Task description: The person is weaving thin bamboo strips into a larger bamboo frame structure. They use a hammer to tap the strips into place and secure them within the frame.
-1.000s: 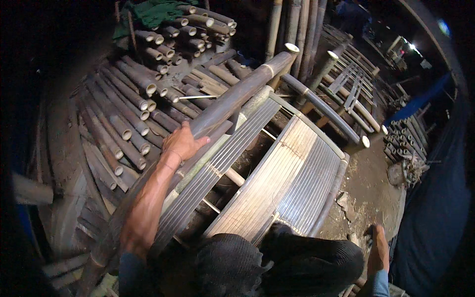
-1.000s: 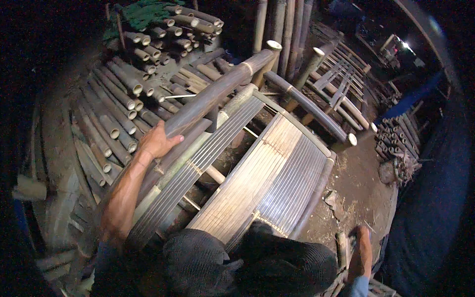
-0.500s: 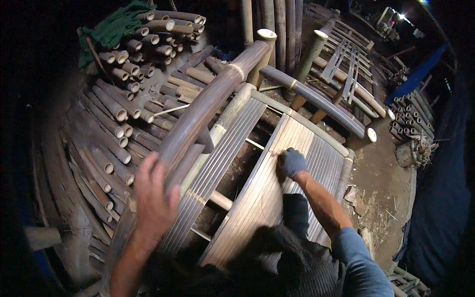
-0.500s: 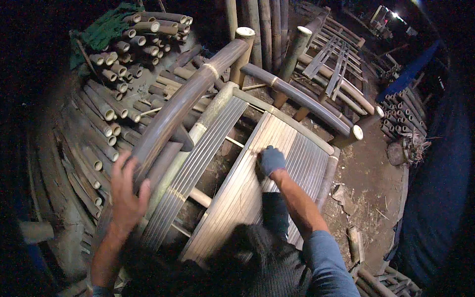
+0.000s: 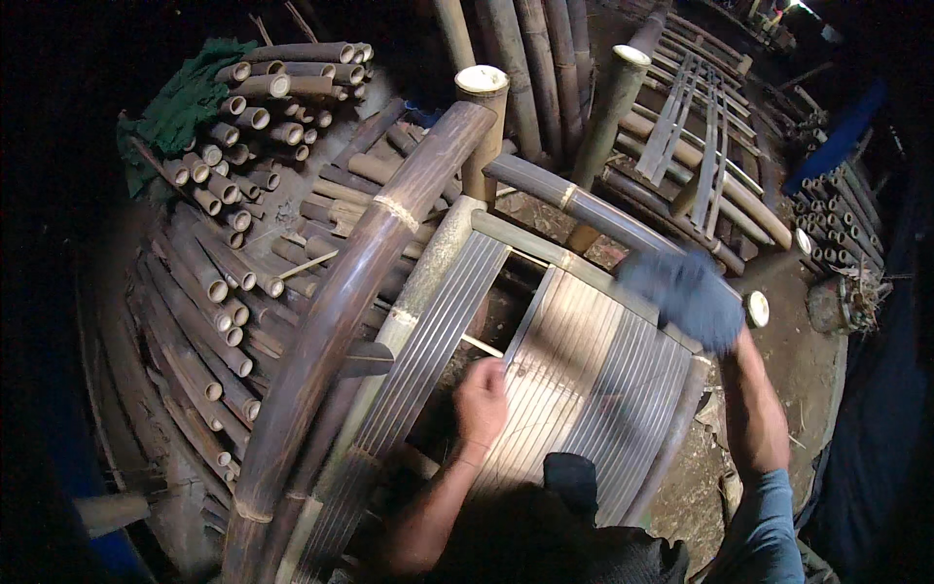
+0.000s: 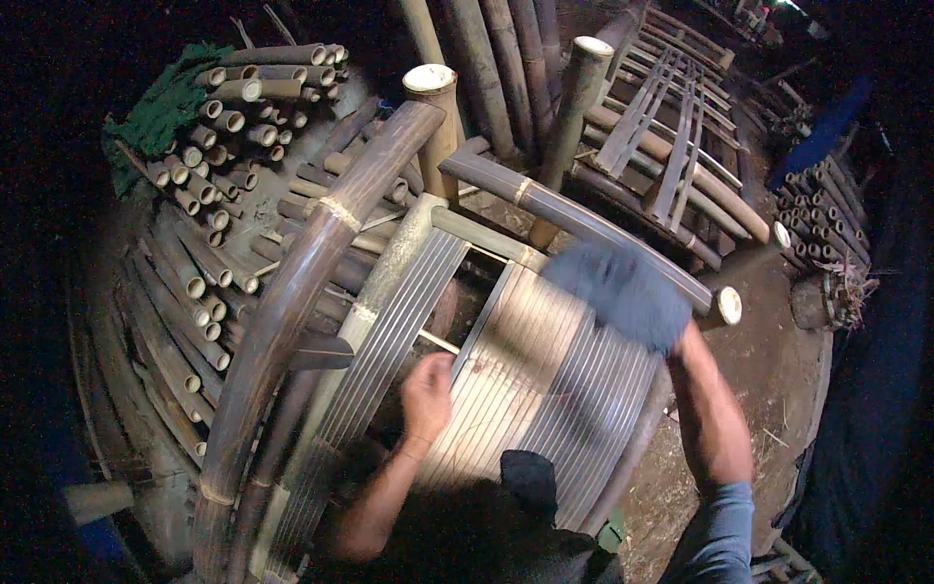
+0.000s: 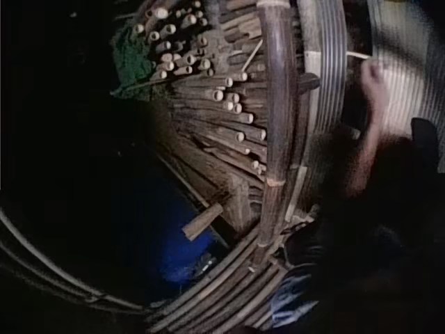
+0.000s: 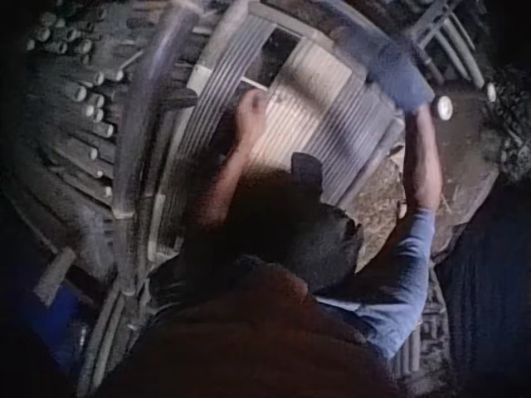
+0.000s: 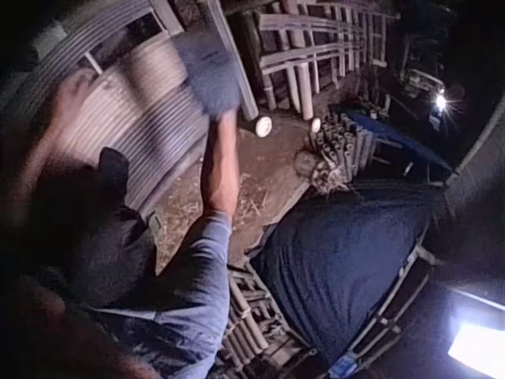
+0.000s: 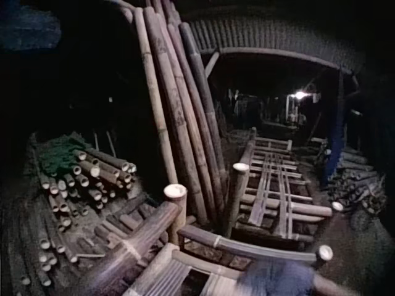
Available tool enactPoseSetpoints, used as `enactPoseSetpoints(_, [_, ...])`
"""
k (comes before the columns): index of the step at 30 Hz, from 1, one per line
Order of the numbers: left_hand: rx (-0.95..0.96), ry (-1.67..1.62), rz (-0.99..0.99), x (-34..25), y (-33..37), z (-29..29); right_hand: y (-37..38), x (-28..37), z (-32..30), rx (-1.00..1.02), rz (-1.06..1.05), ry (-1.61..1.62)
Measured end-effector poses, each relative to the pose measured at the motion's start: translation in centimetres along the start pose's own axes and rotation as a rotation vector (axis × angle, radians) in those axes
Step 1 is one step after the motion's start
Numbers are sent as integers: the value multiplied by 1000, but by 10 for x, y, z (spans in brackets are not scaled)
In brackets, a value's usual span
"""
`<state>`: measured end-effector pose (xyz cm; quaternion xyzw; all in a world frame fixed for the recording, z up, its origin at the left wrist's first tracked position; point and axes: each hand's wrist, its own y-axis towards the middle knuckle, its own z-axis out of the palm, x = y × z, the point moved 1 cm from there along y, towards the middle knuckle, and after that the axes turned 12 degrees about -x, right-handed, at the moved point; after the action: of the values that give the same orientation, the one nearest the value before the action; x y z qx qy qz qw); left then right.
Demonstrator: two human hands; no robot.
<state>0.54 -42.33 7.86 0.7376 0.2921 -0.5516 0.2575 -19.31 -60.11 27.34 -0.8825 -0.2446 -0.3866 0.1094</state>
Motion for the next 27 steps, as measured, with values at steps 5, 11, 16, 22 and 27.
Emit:
enactPoseSetpoints(5, [31, 158, -665, 108, 16, -6, 127, -64, 84, -286, -249, -679])
enactPoseSetpoints(11, [146, 184, -482, 166, 30, 33, 90, -111, 281, 470, -469, -747])
enactPoseSetpoints(16, [345, -265, -912, 145, 34, 35, 114, -115, 298, 828, -317, -390])
enactPoseSetpoints(22, [98, 360, -186, 80, 23, 19, 79, -41, 118, 408, 332, 835])
enactPoseSetpoints(27, [286, 112, 76, 19, 5, 32, 37, -14, -54, -492, -404, -82])
